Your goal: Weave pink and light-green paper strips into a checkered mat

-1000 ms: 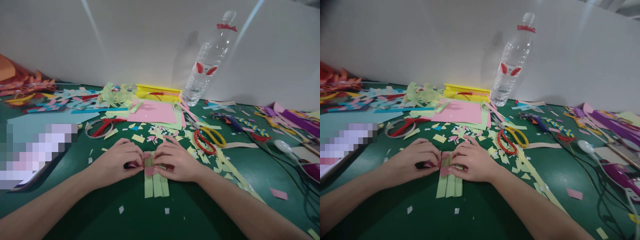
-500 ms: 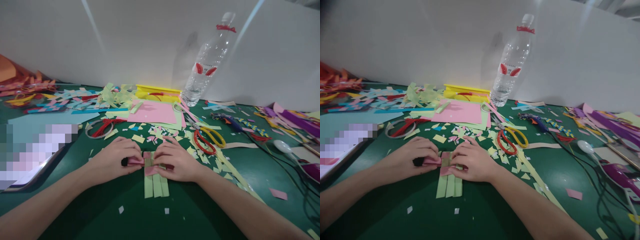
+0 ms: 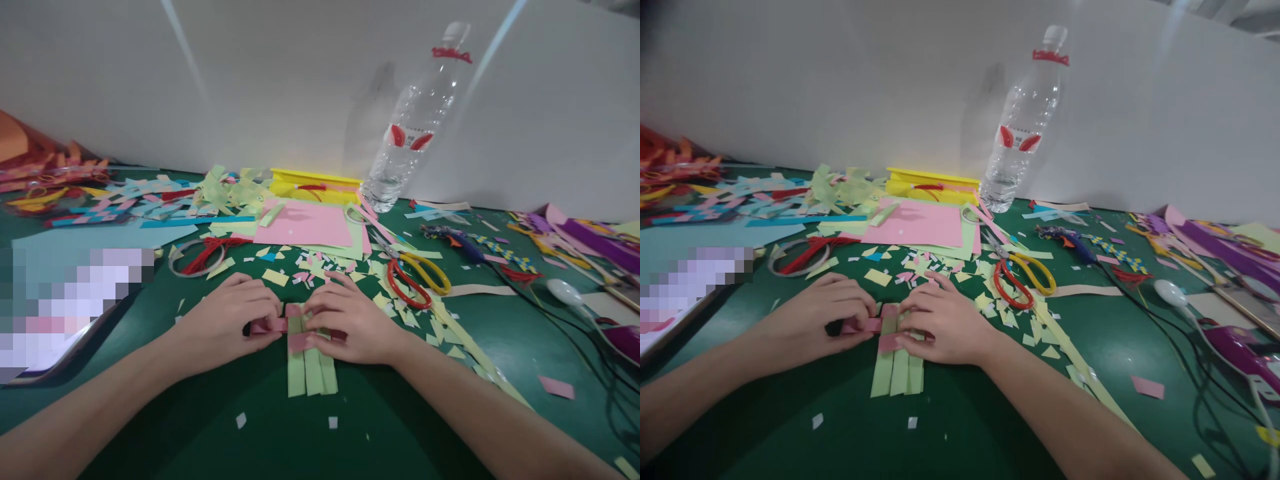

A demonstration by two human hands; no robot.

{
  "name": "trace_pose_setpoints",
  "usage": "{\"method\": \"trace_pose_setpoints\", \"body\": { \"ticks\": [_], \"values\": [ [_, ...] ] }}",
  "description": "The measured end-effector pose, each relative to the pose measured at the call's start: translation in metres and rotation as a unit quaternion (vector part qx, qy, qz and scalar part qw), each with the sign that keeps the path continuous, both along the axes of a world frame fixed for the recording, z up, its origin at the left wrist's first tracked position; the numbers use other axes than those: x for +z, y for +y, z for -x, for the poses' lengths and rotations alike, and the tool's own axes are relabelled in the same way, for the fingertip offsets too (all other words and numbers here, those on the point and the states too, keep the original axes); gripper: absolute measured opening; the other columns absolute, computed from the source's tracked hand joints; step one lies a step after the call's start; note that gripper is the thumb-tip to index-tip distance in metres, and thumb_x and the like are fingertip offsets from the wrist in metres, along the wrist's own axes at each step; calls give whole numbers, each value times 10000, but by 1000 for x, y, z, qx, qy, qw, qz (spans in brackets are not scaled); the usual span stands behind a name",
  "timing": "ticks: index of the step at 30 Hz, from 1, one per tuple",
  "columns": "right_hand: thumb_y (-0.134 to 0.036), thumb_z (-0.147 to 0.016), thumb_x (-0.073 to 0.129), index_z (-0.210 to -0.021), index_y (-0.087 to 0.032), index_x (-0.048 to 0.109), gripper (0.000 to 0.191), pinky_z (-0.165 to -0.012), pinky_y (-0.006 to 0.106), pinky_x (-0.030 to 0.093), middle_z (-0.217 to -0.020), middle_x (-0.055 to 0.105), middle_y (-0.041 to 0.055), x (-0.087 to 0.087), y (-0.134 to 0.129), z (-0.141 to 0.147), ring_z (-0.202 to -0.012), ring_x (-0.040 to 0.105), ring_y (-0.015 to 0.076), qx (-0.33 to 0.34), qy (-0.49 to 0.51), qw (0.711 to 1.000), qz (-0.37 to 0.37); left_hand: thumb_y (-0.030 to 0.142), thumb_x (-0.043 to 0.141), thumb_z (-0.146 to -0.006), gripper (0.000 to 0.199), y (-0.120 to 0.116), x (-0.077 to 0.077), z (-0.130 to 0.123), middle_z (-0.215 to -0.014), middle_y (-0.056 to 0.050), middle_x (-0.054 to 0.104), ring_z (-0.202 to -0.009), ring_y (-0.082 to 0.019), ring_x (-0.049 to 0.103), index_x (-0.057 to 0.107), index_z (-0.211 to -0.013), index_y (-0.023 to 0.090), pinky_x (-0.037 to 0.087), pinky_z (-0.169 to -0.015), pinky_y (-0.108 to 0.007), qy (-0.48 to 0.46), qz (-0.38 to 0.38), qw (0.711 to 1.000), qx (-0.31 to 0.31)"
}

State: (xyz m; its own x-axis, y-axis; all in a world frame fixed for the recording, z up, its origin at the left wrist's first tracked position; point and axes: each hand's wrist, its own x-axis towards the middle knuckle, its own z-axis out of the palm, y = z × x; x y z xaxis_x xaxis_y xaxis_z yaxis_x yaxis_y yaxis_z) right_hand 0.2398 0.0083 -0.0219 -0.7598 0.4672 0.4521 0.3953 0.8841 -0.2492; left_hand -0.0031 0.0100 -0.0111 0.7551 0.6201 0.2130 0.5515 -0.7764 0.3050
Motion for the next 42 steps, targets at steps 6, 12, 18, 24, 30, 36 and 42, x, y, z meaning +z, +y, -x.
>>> {"method": "trace_pose_setpoints", "body": {
  "ticks": [6, 12, 18, 24, 30, 36, 42],
  "values": [
    [-314, -878, 540, -817, -208, 654, 167, -1128, 401, 188, -909, 707, -27, 2, -1, 1, -967, 601, 135, 3, -15, 1000, 6, 190, 580, -831, 154, -2, 1, -1, -817, 50, 645, -787, -120, 584, 510, -694, 204, 316, -820, -306, -8, 15, 1000, 0],
    [-324, -881, 534, -833, -203, 661, 181, -1125, 394, 197, -922, 707, -17, 2, -1, 1, -978, 596, 140, 3, -20, 1000, 4, 219, 590, -833, 156, -2, 0, -1, -831, 52, 636, -800, -120, 580, 508, -702, 203, 311, -822, -306, -4, 6, 1000, 4],
    [-347, -890, 520, -849, -202, 663, 208, -1128, 407, 187, -933, 706, -7, 2, -1, 1, -994, 594, 149, -1, -31, 999, 13, 259, 531, -866, 201, -2, 3, -3, -761, 43, 616, -700, -123, 542, 467, -686, 197, 321, -775, -317, 15, -4, 999, 33],
    [-344, -884, 531, -920, -203, 667, 199, -1130, 411, 178, -983, 694, 4, 2, -1, 1, -1009, 590, 149, -4, -41, 999, 28, 276, 569, -842, 98, -2, 3, -1, -807, 42, 637, -749, -140, 564, 541, -767, 219, 314, -786, -317, 20, 13, 999, 28],
    [-354, -880, 537, -959, -201, 659, 211, -1144, 409, 161, -1055, 680, 10, 1, -1, 0, -1043, 586, 149, -3, -52, 998, 40, 245, 553, -853, 78, -1, 4, -1, -814, 49, 645, -766, -134, 580, 565, -780, 220, 303, -808, -313, 11, 12, 1000, 20],
    [-344, -889, 521, -1000, -199, 645, 221, -1156, 430, 118, -1109, 673, 25, 1, -1, 0, -1088, 577, 151, 5, -47, 998, 46, 232, 530, -882, 102, -2, 2, 1, -936, 42, 659, -859, -148, 587, 628, -871, 254, 286, -835, -335, 42, -24, 999, -20],
    [-301, -895, 502, -984, -208, 648, 195, -1163, 426, 90, -1117, 673, 16, 1, -1, 1, -1098, 577, 141, 8, -44, 998, 52, 222, 490, -911, 187, -1, -1, 1, -963, -3, 644, -910, -176, 581, 666, -956, 266, 318, -827, -355, 48, -52, 996, -60]
  ]
}}
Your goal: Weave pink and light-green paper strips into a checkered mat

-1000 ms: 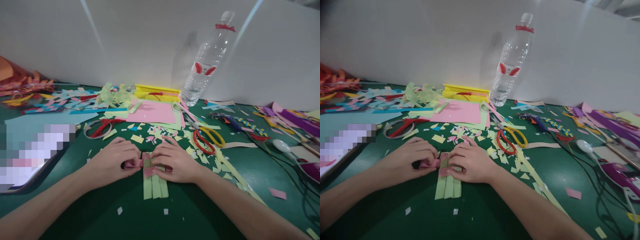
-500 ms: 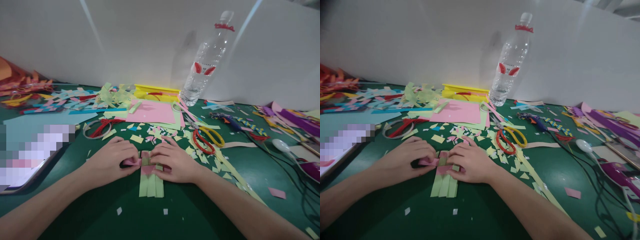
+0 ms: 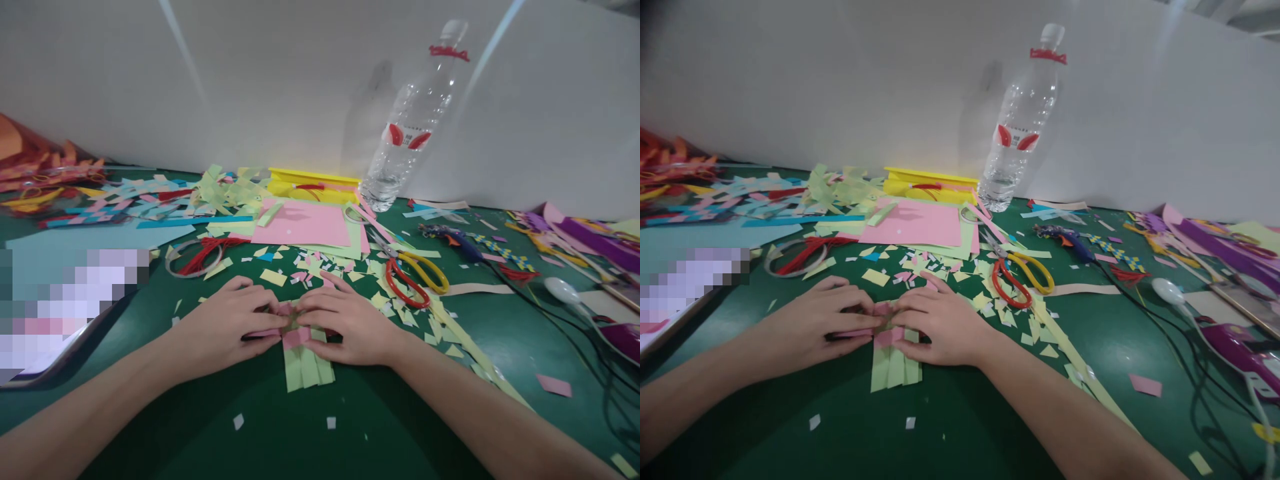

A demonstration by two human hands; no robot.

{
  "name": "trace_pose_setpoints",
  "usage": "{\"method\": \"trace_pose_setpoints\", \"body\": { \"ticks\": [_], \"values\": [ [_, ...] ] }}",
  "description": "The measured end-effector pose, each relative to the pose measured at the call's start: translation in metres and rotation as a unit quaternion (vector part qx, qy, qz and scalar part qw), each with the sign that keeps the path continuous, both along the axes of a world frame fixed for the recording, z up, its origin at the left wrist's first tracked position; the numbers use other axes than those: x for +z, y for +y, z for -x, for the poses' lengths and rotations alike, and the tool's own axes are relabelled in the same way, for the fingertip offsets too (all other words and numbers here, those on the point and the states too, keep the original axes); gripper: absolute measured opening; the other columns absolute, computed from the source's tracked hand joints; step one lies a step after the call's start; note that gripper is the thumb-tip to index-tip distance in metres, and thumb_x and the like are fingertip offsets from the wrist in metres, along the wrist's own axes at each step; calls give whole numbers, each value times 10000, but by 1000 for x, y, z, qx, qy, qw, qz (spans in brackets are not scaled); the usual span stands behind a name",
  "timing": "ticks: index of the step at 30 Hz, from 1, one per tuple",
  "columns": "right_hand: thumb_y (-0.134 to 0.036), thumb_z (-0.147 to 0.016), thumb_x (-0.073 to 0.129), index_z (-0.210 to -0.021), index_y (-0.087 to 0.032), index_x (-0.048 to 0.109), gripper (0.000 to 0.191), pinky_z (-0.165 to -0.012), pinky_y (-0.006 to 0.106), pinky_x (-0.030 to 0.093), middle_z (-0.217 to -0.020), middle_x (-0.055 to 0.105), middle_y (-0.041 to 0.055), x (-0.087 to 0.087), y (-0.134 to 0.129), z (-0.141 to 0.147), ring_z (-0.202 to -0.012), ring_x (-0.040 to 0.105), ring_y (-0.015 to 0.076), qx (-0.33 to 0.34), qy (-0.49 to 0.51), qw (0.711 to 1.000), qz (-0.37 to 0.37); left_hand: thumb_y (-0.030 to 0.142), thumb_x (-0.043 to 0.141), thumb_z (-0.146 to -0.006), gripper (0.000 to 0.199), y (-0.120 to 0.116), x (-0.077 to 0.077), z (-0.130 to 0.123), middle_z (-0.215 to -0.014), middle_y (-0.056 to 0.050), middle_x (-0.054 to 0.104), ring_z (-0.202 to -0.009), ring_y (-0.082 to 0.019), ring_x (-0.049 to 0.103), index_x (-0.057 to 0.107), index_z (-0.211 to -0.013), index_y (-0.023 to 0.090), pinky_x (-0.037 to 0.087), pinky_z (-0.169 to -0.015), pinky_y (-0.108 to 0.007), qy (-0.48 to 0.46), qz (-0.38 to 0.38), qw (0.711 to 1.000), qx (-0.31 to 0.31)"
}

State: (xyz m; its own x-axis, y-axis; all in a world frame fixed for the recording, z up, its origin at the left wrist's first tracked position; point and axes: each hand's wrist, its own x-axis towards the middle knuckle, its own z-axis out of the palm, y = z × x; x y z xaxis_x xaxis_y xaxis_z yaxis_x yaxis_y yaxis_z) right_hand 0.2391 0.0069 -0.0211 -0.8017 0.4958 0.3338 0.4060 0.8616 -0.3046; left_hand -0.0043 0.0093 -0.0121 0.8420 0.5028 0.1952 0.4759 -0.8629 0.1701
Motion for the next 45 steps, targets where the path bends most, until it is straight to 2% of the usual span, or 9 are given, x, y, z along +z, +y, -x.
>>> {"method": "trace_pose_setpoints", "body": {
  "ticks": [9, 14, 22, 27, 45],
  "values": [
    [-286, -889, 512, -1000, -209, 655, 197, -1161, 415, 100, -1066, 690, 2, -1, 0, 0, -1074, 591, 139, -13, 5, 1000, -9, 235, 453, -932, 221, 0, -1, 1, -946, -4, 642, -917, -175, 573, 666, -969, 280, 318, -834, -359, 14, -8, 1000, -4],
    [-288, -889, 514, -1007, -206, 658, 203, -1154, 415, 127, -1073, 688, 11, 0, 0, 0, -1075, 590, 145, -11, 4, 1000, -10, 217, 500, -903, 164, 0, 1, 0, -982, 13, 650, -908, -163, 578, 649, -951, 265, 312, -833, -339, -1, 17, 1000, 10],
    [-301, -879, 532, -948, -206, 663, 176, -1151, 413, 130, -1071, 687, 10, -1, 1, -1, -1066, 592, 146, -5, 3, 1000, -11, 215, 555, -867, 106, -1, 6, -1, -835, 43, 651, -838, -133, 589, 575, -762, 222, 318, -823, -301, -40, 81, 994, 54],
    [-309, -878, 537, -961, -203, 663, 184, -1153, 409, 129, -1078, 684, 10, 0, 1, -2, -1078, 585, 146, -3, -2, 1000, -6, 205, 567, -852, 137, 0, 4, -1, -828, 47, 660, -830, -126, 600, 546, -717, 215, 317, -832, -299, -66, 74, 994, 51],
    [-327, -882, 529, -983, -211, 657, 200, -1149, 432, 143, -1096, 682, 21, 1, 1, -1, -1096, 576, 154, -3, -3, 1000, -3, 253, 535, -882, 155, -2, -3, -3, -842, 38, 669, -820, -138, 604, 592, -741, 226, 302, -835, -323, -67, 33, 995, 59]
  ]
}}
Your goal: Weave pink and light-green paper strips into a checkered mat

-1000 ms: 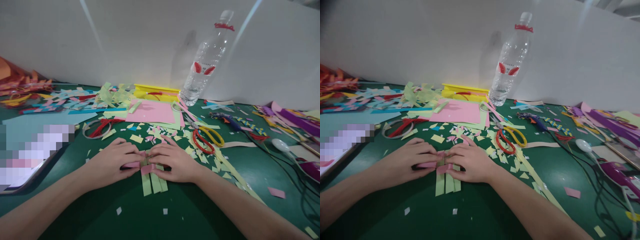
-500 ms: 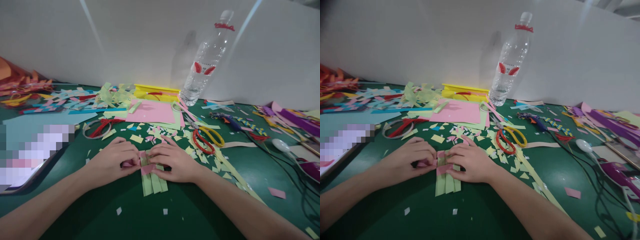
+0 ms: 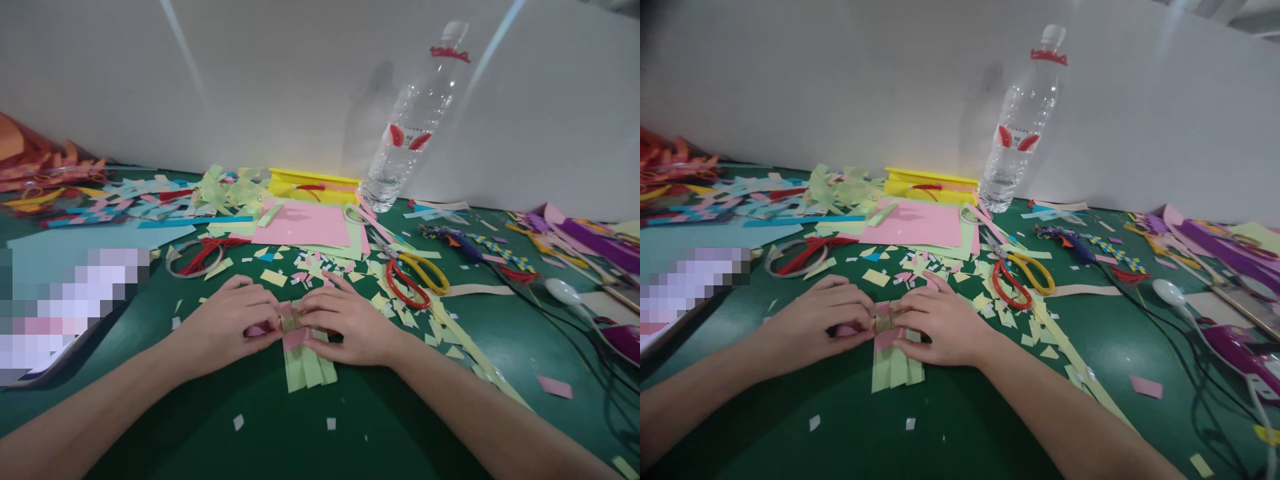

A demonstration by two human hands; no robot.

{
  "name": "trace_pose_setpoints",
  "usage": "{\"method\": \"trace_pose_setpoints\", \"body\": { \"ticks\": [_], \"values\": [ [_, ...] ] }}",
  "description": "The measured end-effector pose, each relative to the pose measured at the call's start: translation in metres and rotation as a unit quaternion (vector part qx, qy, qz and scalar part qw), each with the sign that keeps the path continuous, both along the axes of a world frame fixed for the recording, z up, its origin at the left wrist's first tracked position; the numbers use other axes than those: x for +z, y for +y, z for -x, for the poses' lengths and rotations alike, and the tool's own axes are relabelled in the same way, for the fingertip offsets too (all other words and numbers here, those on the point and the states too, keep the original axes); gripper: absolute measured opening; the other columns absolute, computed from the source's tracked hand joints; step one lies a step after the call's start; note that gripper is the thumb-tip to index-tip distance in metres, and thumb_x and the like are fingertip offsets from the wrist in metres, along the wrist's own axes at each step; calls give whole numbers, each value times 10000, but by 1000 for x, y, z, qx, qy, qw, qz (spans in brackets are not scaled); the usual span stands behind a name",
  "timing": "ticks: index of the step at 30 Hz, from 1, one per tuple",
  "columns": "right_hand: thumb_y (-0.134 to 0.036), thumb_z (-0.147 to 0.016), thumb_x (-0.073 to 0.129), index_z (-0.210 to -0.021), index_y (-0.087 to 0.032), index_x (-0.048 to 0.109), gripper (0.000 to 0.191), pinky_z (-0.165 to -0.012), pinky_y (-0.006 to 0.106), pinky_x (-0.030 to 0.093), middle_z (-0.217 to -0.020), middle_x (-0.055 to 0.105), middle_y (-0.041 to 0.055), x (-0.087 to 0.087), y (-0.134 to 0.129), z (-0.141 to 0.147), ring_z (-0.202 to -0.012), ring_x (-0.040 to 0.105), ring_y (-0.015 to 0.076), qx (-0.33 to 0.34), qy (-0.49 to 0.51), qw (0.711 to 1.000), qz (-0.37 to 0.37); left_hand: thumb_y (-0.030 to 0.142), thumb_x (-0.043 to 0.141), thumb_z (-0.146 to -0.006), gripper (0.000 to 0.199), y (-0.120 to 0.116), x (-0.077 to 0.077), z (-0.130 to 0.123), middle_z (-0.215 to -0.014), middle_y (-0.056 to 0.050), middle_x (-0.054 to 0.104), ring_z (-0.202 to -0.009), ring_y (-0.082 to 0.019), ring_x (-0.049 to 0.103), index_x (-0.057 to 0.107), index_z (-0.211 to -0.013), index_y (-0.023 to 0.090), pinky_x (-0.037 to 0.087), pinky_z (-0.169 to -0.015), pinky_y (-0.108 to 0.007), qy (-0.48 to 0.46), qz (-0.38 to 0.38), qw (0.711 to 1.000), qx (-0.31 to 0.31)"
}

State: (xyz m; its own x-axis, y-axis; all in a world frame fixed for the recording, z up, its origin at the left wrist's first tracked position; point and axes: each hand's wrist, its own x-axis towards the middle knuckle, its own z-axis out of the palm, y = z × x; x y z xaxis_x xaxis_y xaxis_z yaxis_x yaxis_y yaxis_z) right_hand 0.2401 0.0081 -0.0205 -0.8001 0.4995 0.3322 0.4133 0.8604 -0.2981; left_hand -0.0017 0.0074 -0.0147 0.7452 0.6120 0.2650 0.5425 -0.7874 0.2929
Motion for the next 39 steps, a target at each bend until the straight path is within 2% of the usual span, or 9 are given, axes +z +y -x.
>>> {"method": "trace_pose_setpoints", "body": {
  "ticks": [5, 9, 16, 23, 30, 39],
  "values": [
    [-325, -885, 526, -989, -200, 654, 207, -1155, 431, 114, -1094, 683, 26, -1, 0, 0, -1092, 579, 159, -2, 10, 1000, 6, 237, 570, -863, 83, 4, 1, 3, -907, 36, 674, -893, -152, 603, 630, -805, 241, 318, -843, -318, 17, 7, 1000, -19],
    [-317, -884, 528, -984, -198, 656, 201, -1157, 427, 102, -1073, 689, 17, -1, -1, 1, -1076, 584, 152, -6, 15, 1000, 3, 232, 538, -873, 114, 5, 5, 5, -953, 16, 674, -904, -154, 592, 640, -826, 248, 336, -824, -314, 44, 9, 999, -22],
    [-318, -879, 533, -1000, -196, 654, 210, -1155, 427, 111, -1092, 683, 26, -1, -1, 0, -1089, 578, 156, -2, 8, 1000, 12, 211, 537, -849, 112, 2, 10, 3, -841, 29, 669, -797, -142, 592, 576, -745, 221, 349, -793, -304, 40, 20, 999, -5],
    [-324, -884, 532, -983, -189, 656, 208, -1158, 402, 107, -1093, 678, 18, -1, 0, 1, -1102, 570, 144, 0, 1, 1000, 6, 247, 572, -829, 117, 2, 11, 3, -815, 27, 653, -765, -145, 581, 542, -722, 210, 349, -782, -306, 38, 22, 999, 4],
    [-325, -880, 541, -1000, -184, 653, 217, -1161, 391, 103, -1088, 681, 14, -2, 0, 0, -1086, 580, 145, -3, 6, 1000, -4, 230, 578, -817, 214, 2, 12, 4, -768, 42, 609, -722, -136, 550, 442, -655, 192, 331, -744, -310, 65, 8, 998, 6],
    [-324, -885, 536, -977, -198, 656, 197, -1157, 406, 112, -1087, 684, 12, -1, 0, 0, -1080, 584, 149, 2, 7, 1000, -4, 188, 557, -819, 115, 2, 12, 3, -776, 44, 619, -765, -150, 563, 499, -723, 214, 326, -752, -318, 60, 21, 998, -2]
  ]
}}
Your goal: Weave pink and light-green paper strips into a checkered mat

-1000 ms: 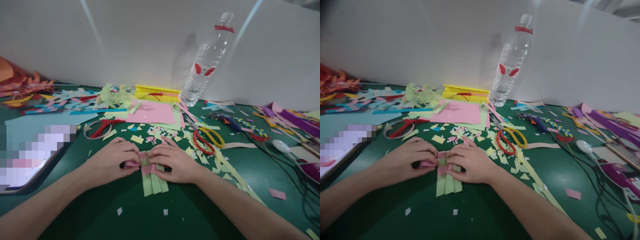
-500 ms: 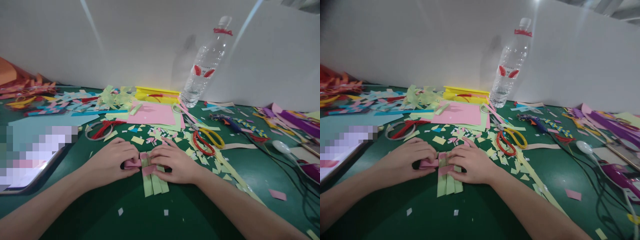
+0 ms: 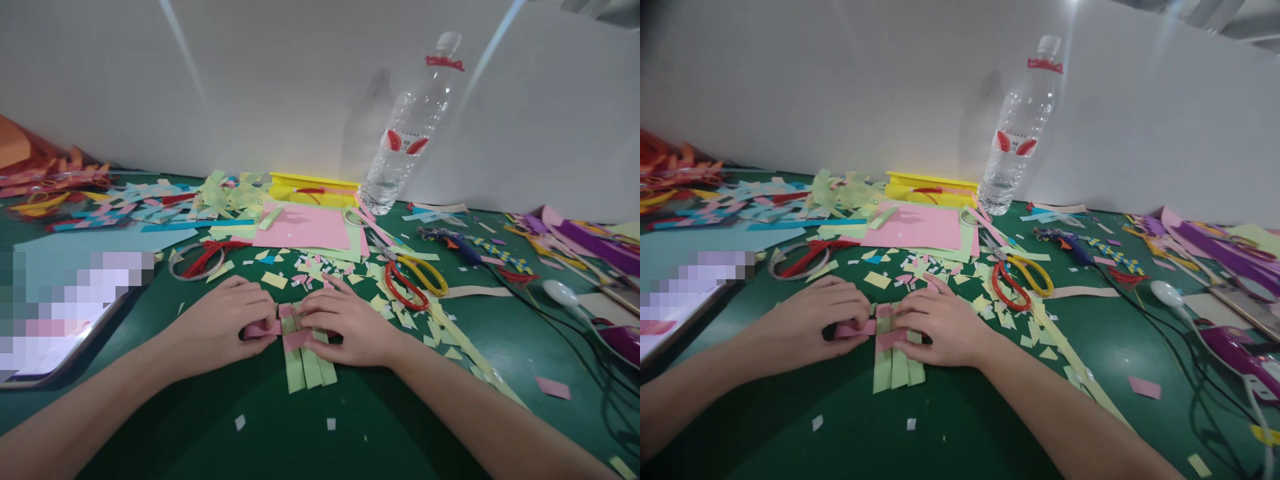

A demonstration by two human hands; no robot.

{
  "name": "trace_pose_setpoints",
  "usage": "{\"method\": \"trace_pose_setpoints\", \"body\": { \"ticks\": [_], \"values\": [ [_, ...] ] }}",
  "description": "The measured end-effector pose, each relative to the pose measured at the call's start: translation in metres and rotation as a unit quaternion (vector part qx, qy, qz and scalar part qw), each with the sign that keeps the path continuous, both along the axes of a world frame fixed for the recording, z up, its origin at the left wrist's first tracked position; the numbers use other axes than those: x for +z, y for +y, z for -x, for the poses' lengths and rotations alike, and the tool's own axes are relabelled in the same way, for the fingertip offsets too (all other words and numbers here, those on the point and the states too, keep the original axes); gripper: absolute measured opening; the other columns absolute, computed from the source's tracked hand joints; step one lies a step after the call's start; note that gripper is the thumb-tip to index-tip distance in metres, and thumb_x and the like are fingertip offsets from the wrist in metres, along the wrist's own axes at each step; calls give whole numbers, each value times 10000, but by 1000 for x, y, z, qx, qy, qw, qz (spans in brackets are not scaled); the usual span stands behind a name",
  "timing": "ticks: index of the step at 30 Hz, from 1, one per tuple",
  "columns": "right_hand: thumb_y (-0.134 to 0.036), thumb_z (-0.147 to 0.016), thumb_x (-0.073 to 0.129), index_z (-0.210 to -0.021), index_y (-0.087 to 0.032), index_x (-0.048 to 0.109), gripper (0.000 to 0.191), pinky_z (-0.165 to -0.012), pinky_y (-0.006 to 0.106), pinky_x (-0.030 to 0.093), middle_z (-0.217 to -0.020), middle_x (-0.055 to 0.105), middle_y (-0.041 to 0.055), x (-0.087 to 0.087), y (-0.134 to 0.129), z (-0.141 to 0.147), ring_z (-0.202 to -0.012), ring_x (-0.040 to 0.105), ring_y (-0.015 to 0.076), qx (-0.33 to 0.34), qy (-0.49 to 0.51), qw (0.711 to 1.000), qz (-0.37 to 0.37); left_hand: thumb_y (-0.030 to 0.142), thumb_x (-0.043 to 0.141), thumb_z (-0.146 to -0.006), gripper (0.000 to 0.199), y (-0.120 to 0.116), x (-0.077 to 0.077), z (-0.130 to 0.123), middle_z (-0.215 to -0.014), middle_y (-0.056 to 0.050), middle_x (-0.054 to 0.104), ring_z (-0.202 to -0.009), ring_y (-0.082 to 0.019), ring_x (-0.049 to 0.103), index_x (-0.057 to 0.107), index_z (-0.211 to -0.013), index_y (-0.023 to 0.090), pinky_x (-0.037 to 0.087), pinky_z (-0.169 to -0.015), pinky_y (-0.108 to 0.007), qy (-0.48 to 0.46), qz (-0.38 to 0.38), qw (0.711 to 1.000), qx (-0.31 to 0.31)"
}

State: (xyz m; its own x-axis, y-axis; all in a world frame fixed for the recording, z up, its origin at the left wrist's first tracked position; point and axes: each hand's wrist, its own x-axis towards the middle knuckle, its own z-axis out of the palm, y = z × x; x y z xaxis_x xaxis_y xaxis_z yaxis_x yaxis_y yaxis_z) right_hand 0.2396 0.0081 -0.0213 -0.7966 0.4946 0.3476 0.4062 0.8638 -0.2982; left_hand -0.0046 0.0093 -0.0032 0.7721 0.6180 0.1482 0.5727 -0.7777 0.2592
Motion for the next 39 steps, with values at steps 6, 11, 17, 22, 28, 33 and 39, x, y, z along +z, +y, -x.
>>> {"method": "trace_pose_setpoints", "body": {
  "ticks": [6, 11, 17, 22, 28, 33, 39],
  "values": [
    [-329, -881, 542, -986, -190, 662, 211, -1157, 399, 114, -1077, 687, 11, 1, 0, 0, -1073, 587, 145, 3, 3, 1000, 0, 178, 552, -826, 113, -1, -4, -1, -797, 50, 631, -787, -136, 585, 522, -723, 216, 338, -794, -309, -25, 2, 1000, -6],
    [-333, -884, 539, -997, -212, 664, 208, -1153, 410, 130, -1095, 681, 5, 0, 0, 0, -1083, 579, 144, 2, 0, 1000, -2, 156, 548, -824, 141, -1, -4, -3, -816, 49, 653, -812, -125, 602, 529, -695, 209, 349, -806, -296, -51, -6, 999, -10],
    [-339, -884, 540, -984, -210, 667, 206, -1150, 405, 138, -1099, 683, 13, -1, 1, -1, -1091, 577, 150, 3, 3, 1000, -3, 185, 551, -845, 122, 0, -6, -2, -855, 42, 674, -840, -131, 608, 600, -742, 228, 348, -813, -300, -54, 8, 999, -6],
    [-333, -879, 548, -972, -203, 656, 193, -1153, 408, 126, -1093, 692, 8, -1, 0, 0, -1097, 578, 154, 3, 11, 1000, -5, 191, 540, -860, 151, -1, -5, -3, -835, 34, 677, -834, -133, 608, 596, -723, 220, 341, -807, -307, -60, 10, 998, -3],
    [-344, -883, 543, -983, -198, 647, 206, -1155, 407, 125, -1091, 694, 5, 1, 0, 0, -1103, 577, 147, -1, 1, 1000, 4, 198, 533, -870, 158, -2, -6, -5, -830, 32, 677, -807, -126, 607, 612, -734, 216, 350, -807, -308, -77, 3, 997, -5],
    [-351, -888, 532, -966, -209, 654, 203, -1152, 420, 138, -1095, 689, 7, 1, -1, 0, -1101, 577, 148, -5, -2, 1000, 8, 209, 532, -875, 158, -4, -7, -5, -841, 20, 681, -827, -135, 616, 613, -739, 213, 362, -818, -313, -79, -8, 997, -3],
    [-340, -886, 538, -947, -208, 661, 191, -1146, 419, 165, -1088, 690, 16, 1, 0, 0, -1090, 584, 154, -1, 1, 1000, 4, 201, 525, -874, 184, -3, -7, -6, -828, 19, 680, -805, -137, 615, 585, -699, 210, 364, -806, -312, -82, -27, 996, 0]
  ]
}}
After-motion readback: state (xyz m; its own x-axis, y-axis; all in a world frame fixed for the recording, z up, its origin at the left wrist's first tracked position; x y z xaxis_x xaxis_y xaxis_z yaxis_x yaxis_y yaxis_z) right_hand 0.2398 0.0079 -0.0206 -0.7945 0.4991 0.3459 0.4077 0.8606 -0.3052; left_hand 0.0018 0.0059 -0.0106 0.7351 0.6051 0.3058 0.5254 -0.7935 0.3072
